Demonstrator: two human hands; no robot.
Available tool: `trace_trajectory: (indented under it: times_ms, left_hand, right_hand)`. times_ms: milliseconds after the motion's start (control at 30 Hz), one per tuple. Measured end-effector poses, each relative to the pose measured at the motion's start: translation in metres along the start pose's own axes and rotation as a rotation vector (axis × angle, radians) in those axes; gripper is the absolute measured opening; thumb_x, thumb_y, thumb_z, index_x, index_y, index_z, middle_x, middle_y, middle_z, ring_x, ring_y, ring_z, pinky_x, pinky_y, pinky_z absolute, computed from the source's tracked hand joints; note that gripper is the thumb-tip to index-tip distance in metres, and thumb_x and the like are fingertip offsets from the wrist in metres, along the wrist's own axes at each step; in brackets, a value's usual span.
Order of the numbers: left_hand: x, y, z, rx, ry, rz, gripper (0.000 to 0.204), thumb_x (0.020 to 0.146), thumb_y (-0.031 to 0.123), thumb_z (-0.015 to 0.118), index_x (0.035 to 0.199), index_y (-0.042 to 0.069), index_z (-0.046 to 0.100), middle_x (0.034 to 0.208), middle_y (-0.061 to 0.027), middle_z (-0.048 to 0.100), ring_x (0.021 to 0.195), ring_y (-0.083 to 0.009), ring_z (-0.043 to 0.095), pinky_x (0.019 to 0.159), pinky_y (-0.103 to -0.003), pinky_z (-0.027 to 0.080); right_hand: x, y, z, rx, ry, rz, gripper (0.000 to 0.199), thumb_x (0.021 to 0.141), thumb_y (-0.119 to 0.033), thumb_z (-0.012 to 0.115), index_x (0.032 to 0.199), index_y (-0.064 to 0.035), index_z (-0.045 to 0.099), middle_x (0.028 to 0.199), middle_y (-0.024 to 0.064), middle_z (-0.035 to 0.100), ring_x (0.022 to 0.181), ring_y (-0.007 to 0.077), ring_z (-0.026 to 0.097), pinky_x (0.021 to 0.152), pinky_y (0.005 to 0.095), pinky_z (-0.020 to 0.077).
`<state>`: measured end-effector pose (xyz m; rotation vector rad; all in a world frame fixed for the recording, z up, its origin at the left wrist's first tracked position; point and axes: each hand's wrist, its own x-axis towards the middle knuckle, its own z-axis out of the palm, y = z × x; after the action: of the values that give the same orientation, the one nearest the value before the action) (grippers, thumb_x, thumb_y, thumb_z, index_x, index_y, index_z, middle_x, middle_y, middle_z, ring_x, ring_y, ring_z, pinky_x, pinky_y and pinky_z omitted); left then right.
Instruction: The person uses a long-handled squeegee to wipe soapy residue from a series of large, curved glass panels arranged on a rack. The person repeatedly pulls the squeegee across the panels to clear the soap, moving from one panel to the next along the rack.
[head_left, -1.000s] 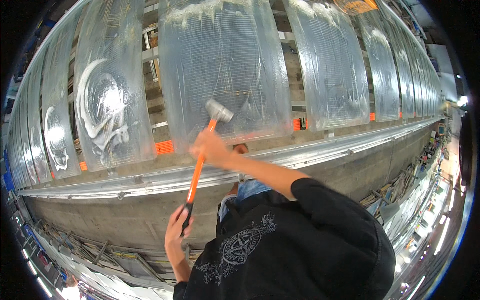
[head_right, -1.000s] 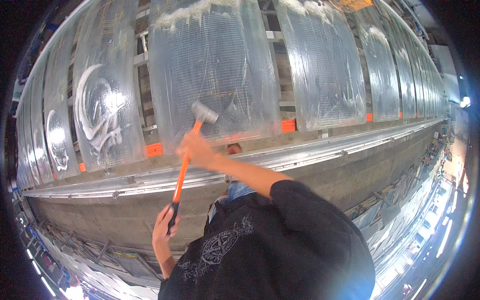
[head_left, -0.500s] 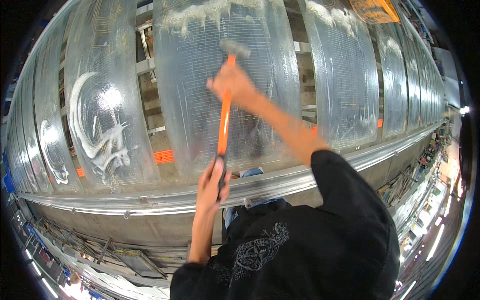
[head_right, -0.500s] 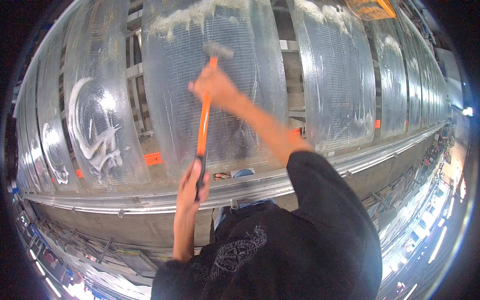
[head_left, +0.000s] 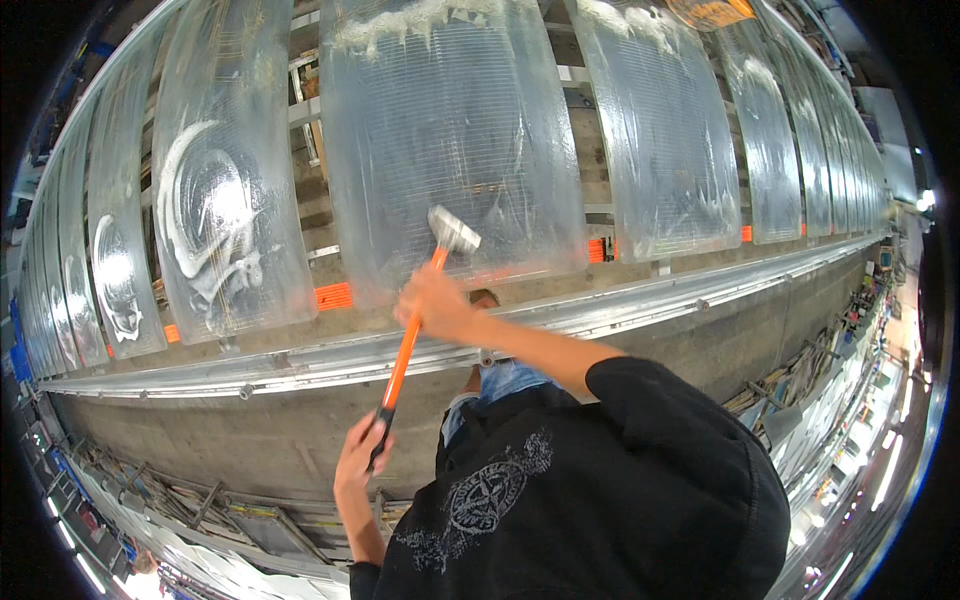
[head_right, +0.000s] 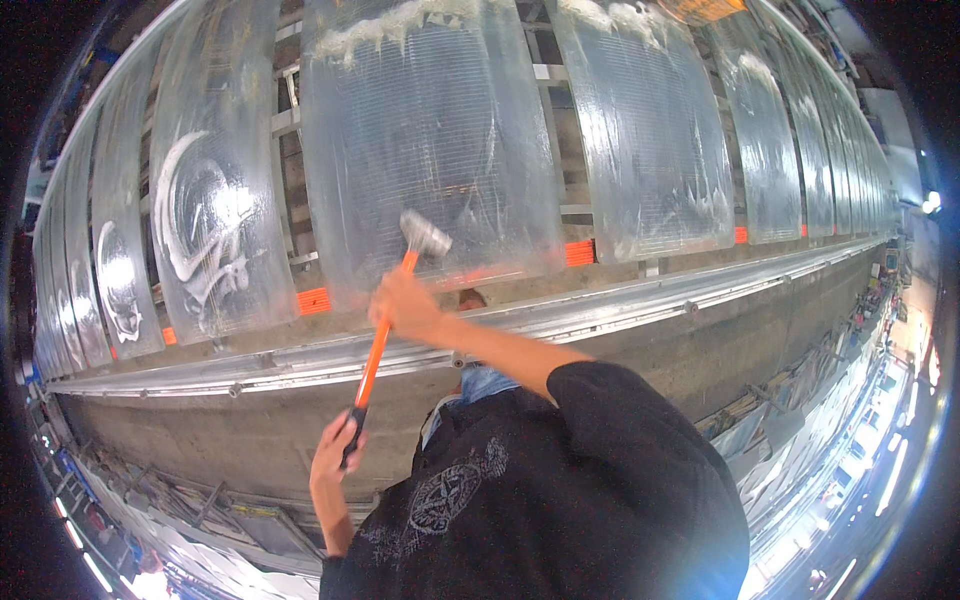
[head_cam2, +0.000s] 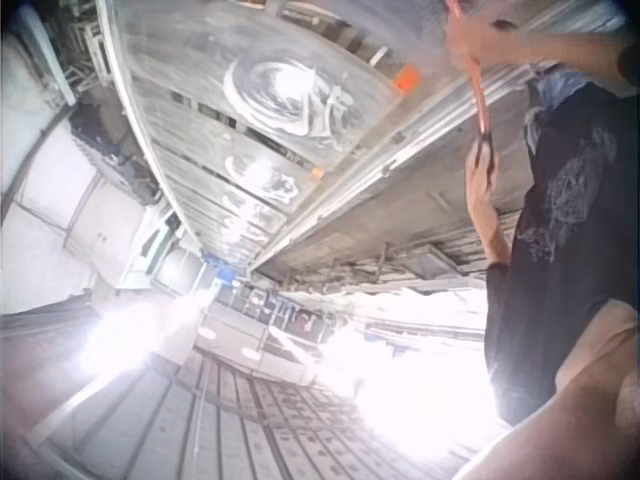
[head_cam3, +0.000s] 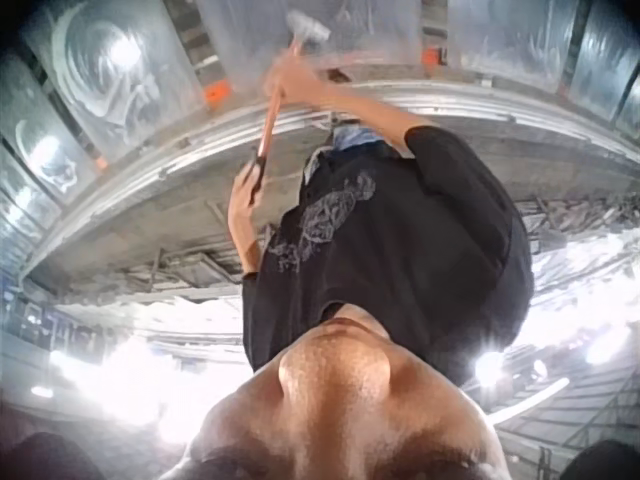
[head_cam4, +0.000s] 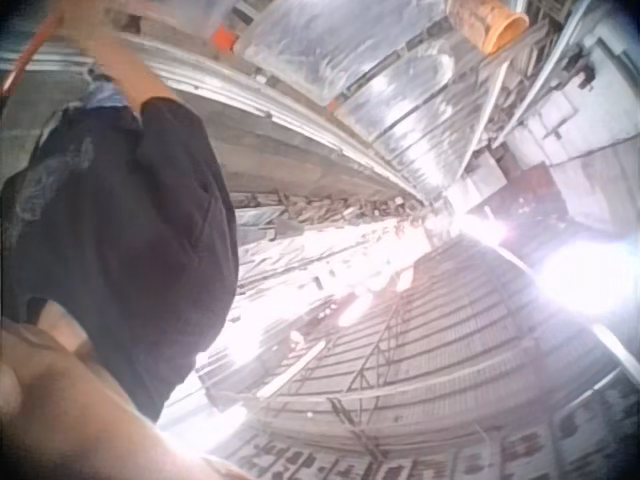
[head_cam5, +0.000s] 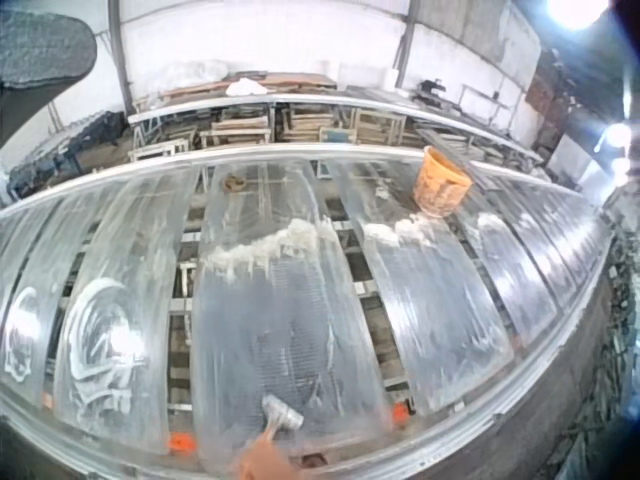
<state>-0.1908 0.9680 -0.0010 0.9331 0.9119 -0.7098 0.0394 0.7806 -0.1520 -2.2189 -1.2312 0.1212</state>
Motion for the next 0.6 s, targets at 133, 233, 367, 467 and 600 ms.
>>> trace_trajectory:
  times_ms: [133,233,367,467,600]
  left_hand:
    - [-0.055,-0.05,-0.054,-0.066,0.033,-0.104,0.038,0.102,0.027,0.063,0.134,0.008,0.056,0.076,-0.0016,0.056,0.046,-0.0048,0.041,0.038,-0.021,0.029]
    - [-0.043,-0.044,-0.05,-0.097,0.005,-0.121,0.038,0.101,0.026,0.065,0.134,0.007,0.057,0.077,-0.002,0.057,0.046,-0.0049,0.041,0.038,-0.021,0.029]
    - [0.037,0.034,0.024,-0.009,-0.074,-0.095,0.037,0.103,0.028,0.063,0.133,0.007,0.057,0.077,-0.0014,0.056,0.045,-0.0046,0.041,0.037,-0.022,0.029]
    - [0.096,0.102,0.092,0.003,-0.086,0.002,0.039,0.105,0.031,0.059,0.136,0.009,0.055,0.078,-0.0002,0.055,0.045,-0.0043,0.04,0.036,-0.022,0.029]
    - [0.107,0.154,0.132,-0.104,-0.111,0.054,0.034,0.106,0.033,0.059,0.127,0.007,0.057,0.078,-0.0002,0.055,0.046,-0.0042,0.041,0.038,-0.023,0.031]
  right_hand:
    - [-0.03,-0.082,0.04,0.136,0.018,0.008,0.024,0.087,-0.029,0.069,0.069,-0.0168,0.062,0.069,0.0004,0.057,0.079,0.0195,0.055,0.079,0.0401,0.0405]
    - [-0.029,-0.06,0.035,0.08,0.075,0.016,0.03,0.092,-0.032,0.069,0.068,-0.0155,0.062,0.065,0.0002,0.056,0.075,0.0198,0.054,0.078,0.0401,0.0408]
    - [-0.007,0.046,-0.027,-0.099,0.163,0.009,0.04,0.093,-0.031,0.07,0.061,-0.0134,0.056,0.061,0.0014,0.052,0.069,0.0219,0.05,0.075,0.0413,0.0412]
    - [0.051,0.142,-0.07,-0.143,0.335,-0.024,0.044,0.092,-0.025,0.074,0.058,-0.0119,0.049,0.059,0.0039,0.049,0.066,0.0242,0.048,0.073,0.0408,0.0409]
    - [0.095,0.205,-0.098,-0.065,0.323,-0.053,0.047,0.091,-0.022,0.075,0.056,-0.0111,0.046,0.057,0.0068,0.045,0.061,0.0267,0.047,0.072,0.0401,0.0408]
